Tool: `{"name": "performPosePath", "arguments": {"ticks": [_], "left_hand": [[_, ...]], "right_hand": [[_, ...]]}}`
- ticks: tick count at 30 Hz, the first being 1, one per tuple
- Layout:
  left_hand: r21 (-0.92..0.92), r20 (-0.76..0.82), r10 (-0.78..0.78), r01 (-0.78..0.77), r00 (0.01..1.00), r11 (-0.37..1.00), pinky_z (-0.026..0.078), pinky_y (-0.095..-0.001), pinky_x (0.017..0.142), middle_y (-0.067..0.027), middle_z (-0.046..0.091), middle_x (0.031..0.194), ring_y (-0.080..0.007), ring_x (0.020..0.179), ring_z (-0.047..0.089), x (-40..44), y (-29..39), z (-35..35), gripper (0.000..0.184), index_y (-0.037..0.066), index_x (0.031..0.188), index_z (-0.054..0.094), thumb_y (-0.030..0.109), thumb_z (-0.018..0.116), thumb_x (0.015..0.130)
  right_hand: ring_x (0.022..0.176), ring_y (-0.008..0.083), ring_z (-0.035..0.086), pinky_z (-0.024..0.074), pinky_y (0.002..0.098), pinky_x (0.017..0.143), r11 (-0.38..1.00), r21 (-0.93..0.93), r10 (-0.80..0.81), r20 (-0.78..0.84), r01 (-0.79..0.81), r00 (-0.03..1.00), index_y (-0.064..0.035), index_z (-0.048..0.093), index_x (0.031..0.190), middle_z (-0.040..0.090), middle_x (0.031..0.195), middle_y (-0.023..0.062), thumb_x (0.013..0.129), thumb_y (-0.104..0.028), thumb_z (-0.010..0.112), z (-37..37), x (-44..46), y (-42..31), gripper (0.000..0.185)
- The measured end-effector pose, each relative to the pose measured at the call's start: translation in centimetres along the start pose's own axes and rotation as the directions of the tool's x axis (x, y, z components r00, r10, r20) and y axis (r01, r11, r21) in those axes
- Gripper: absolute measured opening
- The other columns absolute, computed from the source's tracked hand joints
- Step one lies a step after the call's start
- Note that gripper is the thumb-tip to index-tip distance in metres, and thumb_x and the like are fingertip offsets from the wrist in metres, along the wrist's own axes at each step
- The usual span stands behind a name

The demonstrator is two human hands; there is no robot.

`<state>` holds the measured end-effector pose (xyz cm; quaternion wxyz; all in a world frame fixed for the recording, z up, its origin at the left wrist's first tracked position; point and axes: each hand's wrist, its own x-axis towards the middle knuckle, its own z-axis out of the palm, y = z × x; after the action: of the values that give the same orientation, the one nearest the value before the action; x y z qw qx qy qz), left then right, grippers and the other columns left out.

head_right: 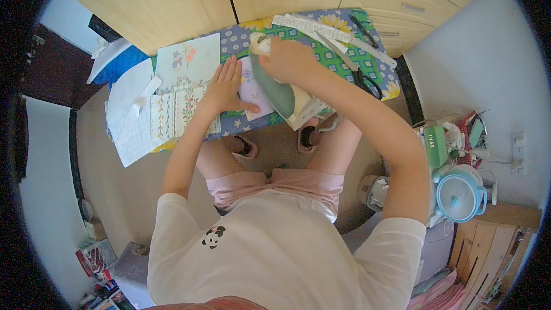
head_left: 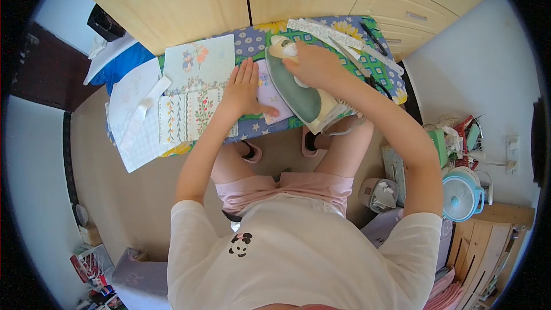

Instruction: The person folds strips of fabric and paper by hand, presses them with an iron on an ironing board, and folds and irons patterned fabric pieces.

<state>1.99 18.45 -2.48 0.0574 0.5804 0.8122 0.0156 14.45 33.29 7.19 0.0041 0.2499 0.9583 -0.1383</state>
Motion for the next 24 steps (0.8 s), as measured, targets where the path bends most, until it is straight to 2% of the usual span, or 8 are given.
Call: {"name": "performPosePath", "arguments": {"ticks": [2,9,11,18,21,24], "left_hand": [[0.005,-0.049,0.009,-0.009,0.999,1.000,0.010,-0.0394,0.111,-0.0283,0.015,0.144,-0.0326,0.137,0.014,0.0,-0.1,0.4,0.138,-0.012,0.136,0.017,0.083,0.060,0.044],[0.013,-0.011,0.003,-0.003,1.000,1.000,0.013,-0.0413,0.111,-0.0297,0.013,0.144,-0.0349,0.136,0.013,-0.2,0.1,-0.6,0.137,-0.012,0.136,0.017,0.081,0.061,0.046],[-0.014,0.002,0.005,-0.005,1.000,1.000,0.013,-0.0417,0.111,-0.0295,0.013,0.144,-0.0352,0.136,0.013,-0.2,0.3,-0.9,0.136,-0.012,0.136,0.017,0.080,0.063,0.046],[-0.031,0.027,0.000,0.000,1.000,1.000,0.014,-0.0429,0.110,-0.0289,0.010,0.145,-0.0354,0.137,0.011,-0.2,-0.1,-0.4,0.138,-0.010,0.137,0.014,0.077,0.066,0.045],[-0.043,0.028,0.010,-0.009,1.000,0.999,0.011,-0.0417,0.111,-0.0291,0.011,0.144,-0.0351,0.137,0.010,-0.1,-0.2,-0.3,0.140,-0.011,0.136,0.015,0.080,0.064,0.042],[-0.056,0.020,0.016,-0.014,1.000,0.998,0.011,-0.0417,0.111,-0.0294,0.011,0.144,-0.0353,0.137,0.010,-0.1,-0.3,-0.1,0.141,-0.011,0.136,0.014,0.081,0.064,0.042]], "right_hand": [[0.084,0.0361,0.062,0.0493,0.0438,0.072,0.997,0.014,0.071,-0.013,-0.071,0.997,0.0036,0.050,0.106,0.062,0.090,0.0227,0.083,-0.042,0.050,0.0,-0.3,0.2,0.051],[0.084,0.0358,0.062,0.0490,0.0440,0.072,0.996,-0.018,0.087,0.015,-0.086,0.996,0.0038,0.049,0.106,0.062,0.090,0.0228,0.084,-0.043,0.049,-0.3,-1.1,0.6,0.052],[0.088,0.0362,0.062,0.0490,0.0451,0.076,0.994,-0.001,0.112,0.038,-0.112,0.993,0.0039,0.051,0.104,0.063,0.093,0.0229,0.083,-0.041,0.049,-0.9,-1.5,0.5,0.049],[0.087,0.0361,0.062,0.0495,0.0449,0.075,0.992,-0.058,0.110,0.035,-0.108,0.993,0.0041,0.050,0.105,0.063,0.092,0.0224,0.084,-0.042,0.049,-1.2,-1.8,0.8,0.051],[0.087,0.0360,0.062,0.0498,0.0447,0.074,0.993,-0.059,0.107,0.050,-0.104,0.993,0.0042,0.050,0.105,0.063,0.092,0.0224,0.084,-0.042,0.049,-1.3,-1.8,0.9,0.051],[0.082,0.0394,0.061,0.0475,0.0459,0.072,0.996,-0.057,0.077,0.018,-0.076,0.997,0.0036,0.048,0.102,0.062,0.088,0.0266,0.085,-0.042,0.049,-0.9,-1.5,1.6,0.049]]}}
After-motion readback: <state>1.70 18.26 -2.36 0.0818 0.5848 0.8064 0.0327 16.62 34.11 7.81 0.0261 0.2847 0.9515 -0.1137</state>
